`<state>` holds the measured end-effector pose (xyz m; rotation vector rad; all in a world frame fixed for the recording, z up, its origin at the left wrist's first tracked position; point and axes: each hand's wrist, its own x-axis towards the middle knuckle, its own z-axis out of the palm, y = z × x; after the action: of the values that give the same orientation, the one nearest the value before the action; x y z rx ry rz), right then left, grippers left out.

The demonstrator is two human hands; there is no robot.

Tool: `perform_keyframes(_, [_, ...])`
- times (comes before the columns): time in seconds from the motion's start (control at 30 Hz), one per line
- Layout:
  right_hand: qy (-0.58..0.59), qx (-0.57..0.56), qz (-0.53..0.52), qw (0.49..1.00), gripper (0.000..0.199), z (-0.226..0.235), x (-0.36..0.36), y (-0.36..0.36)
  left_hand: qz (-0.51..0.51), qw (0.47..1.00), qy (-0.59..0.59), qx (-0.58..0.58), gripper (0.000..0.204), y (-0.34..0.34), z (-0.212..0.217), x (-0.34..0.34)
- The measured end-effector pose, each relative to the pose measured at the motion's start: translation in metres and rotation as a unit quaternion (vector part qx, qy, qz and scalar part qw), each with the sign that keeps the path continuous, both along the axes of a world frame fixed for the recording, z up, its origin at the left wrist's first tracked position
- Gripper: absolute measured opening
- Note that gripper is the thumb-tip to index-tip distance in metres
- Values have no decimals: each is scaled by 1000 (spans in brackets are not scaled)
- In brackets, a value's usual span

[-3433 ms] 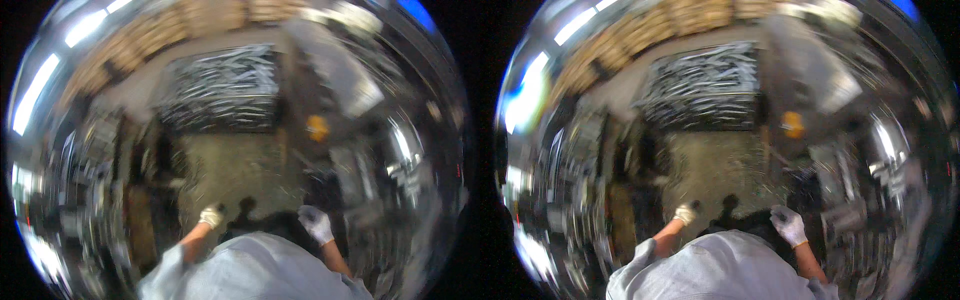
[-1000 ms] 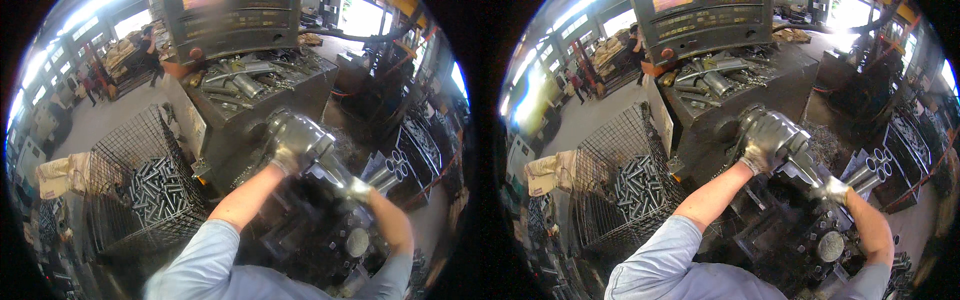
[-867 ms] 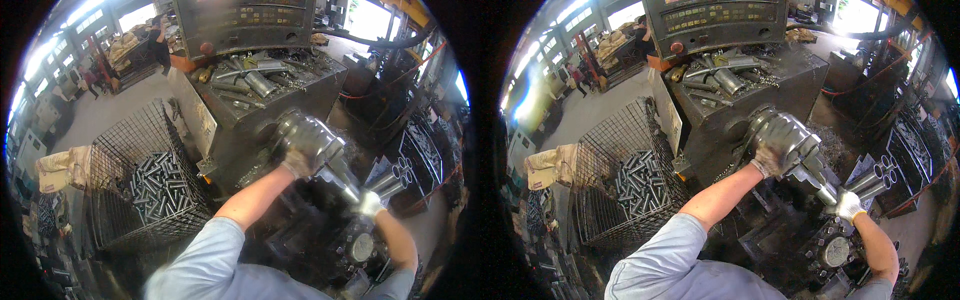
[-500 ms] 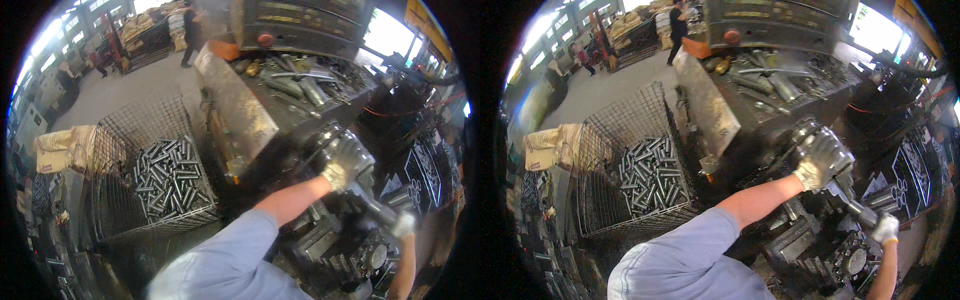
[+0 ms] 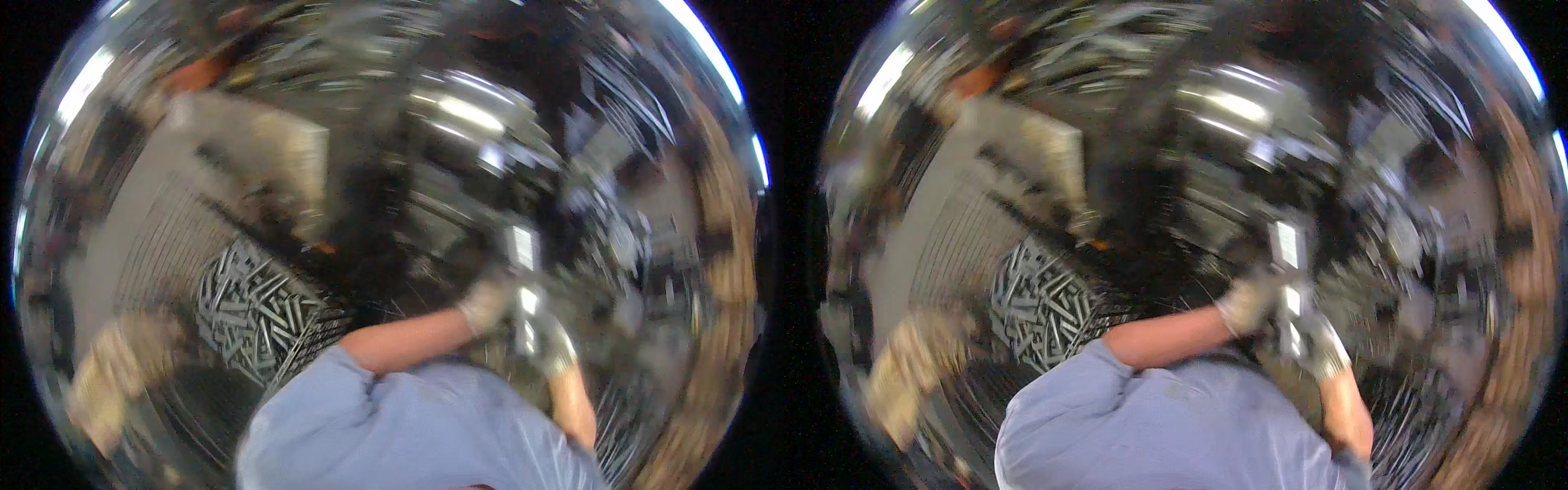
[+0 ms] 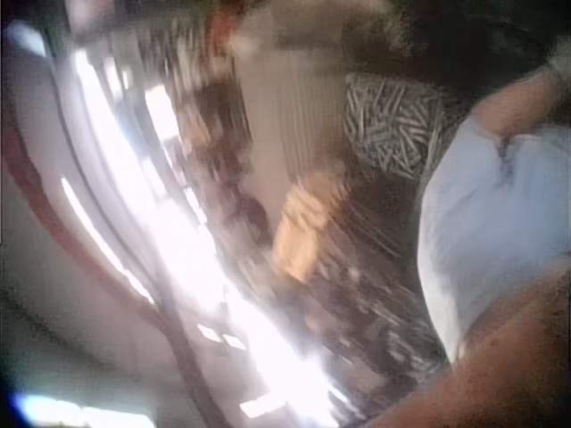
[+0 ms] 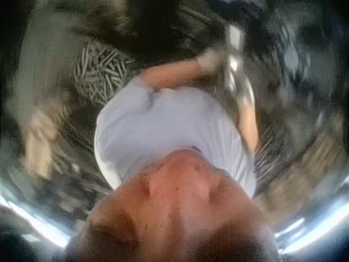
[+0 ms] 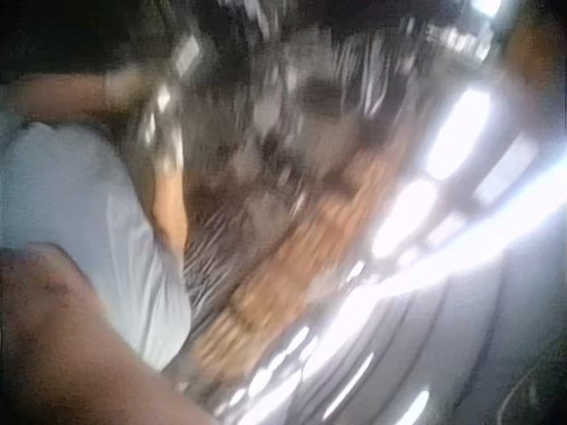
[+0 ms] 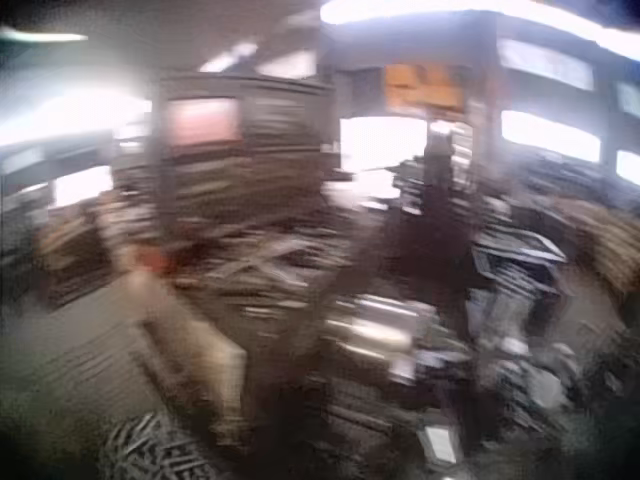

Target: The person repeatedly loads hollow metal cylinders into a lathe chuck, secures them, and removes them after machining. The person places the processed cylinders into a wire basket. The task is performed continuously in a factory setting.

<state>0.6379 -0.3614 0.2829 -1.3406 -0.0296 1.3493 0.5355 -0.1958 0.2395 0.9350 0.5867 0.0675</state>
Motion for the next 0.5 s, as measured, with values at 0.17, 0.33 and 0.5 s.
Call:
perform_keyframes(0.17, [-236, -172, 199, 936, 59, -23, -4, 25, 124, 991, 22, 37, 39, 10, -61, 23])
perform_keyframes(0.33, [-256, -162, 214, 929, 68, -58, 11, 18, 165, 970, -69, -166, 38, 28, -48, 12])
perform_keyframes(0.5, [-397, 12, 226, 889, 63, -61, 40, -19, 98, 934, -111, -326, 39, 45, -47, -7])
